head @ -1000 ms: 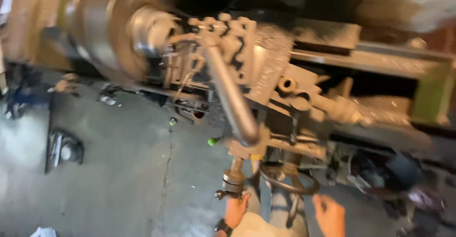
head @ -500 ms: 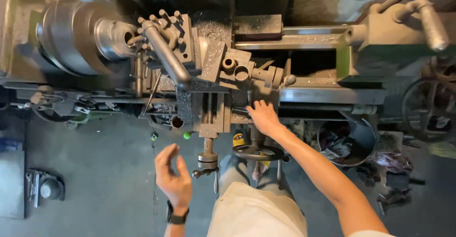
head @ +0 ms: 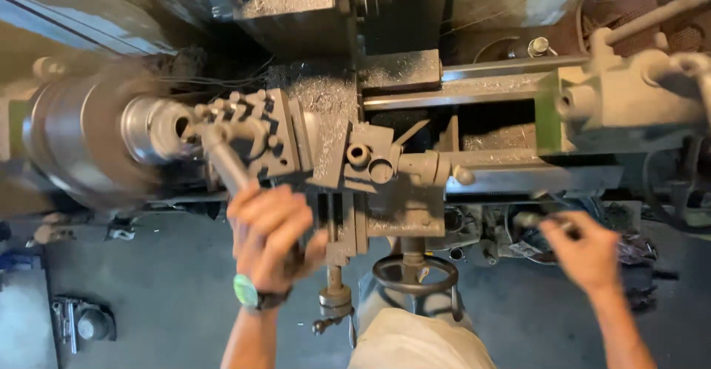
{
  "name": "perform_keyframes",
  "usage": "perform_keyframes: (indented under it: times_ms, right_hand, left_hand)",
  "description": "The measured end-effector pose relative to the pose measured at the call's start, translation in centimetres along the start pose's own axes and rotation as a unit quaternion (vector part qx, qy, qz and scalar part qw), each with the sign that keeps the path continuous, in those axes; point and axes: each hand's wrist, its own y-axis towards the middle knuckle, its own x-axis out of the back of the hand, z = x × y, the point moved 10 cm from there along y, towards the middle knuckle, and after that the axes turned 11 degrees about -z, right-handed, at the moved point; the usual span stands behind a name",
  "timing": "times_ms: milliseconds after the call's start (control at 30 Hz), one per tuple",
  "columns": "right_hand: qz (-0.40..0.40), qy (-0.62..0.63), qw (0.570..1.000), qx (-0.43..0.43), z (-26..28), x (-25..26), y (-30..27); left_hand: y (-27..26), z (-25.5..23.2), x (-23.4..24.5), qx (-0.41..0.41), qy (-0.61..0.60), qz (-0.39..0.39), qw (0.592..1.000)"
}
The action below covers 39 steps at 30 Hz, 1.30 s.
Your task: The person measures a metal ring with a caliper, then grinds it on a bench grinder. They return to a metal lathe, adjust the tool post and tailstock, and operate the machine to machine the metal ring while it rotates in the chuck.
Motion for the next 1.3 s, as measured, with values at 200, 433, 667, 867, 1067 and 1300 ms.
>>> perform_keyframes:
  times_ms: [200,433,667,867,1067,1300]
  right_hand:
    - [0.029,0.296,0.954,-0.033,4.2,-10.4,13.5]
    - [0.205,0.368,0.907,-0.005,13.0,-29.0,19.1]
    - [0.216,0.375,0.902,-0.003,15.9,-30.2,20.5]
    - [0.247,0.399,0.883,-0.025,15.1,-31.6,23.1]
    - [0.277,0.336,0.900,-0.002,17.0,-30.7,23.9]
    - [0.321,0.347,0.869,-0.147,16.5,-31.4,23.3]
  left_hand:
    - [-2.2,1.5,0.1,0.055,-0.051,-0.049,0.996]
    - [-4.1,1.8,0.4,0.061,-0.003,-0.050,0.997]
    - [-5.7,1.8,0.5,0.095,0.055,-0.075,0.991]
    - [-5.3,2.2,0.5,0.128,0.077,-0.076,0.986]
    - [-5.4,2.2,0.6,0.114,0.074,-0.069,0.988]
    - [-4.1,1.9,0.3,0.086,0.028,-0.095,0.991]
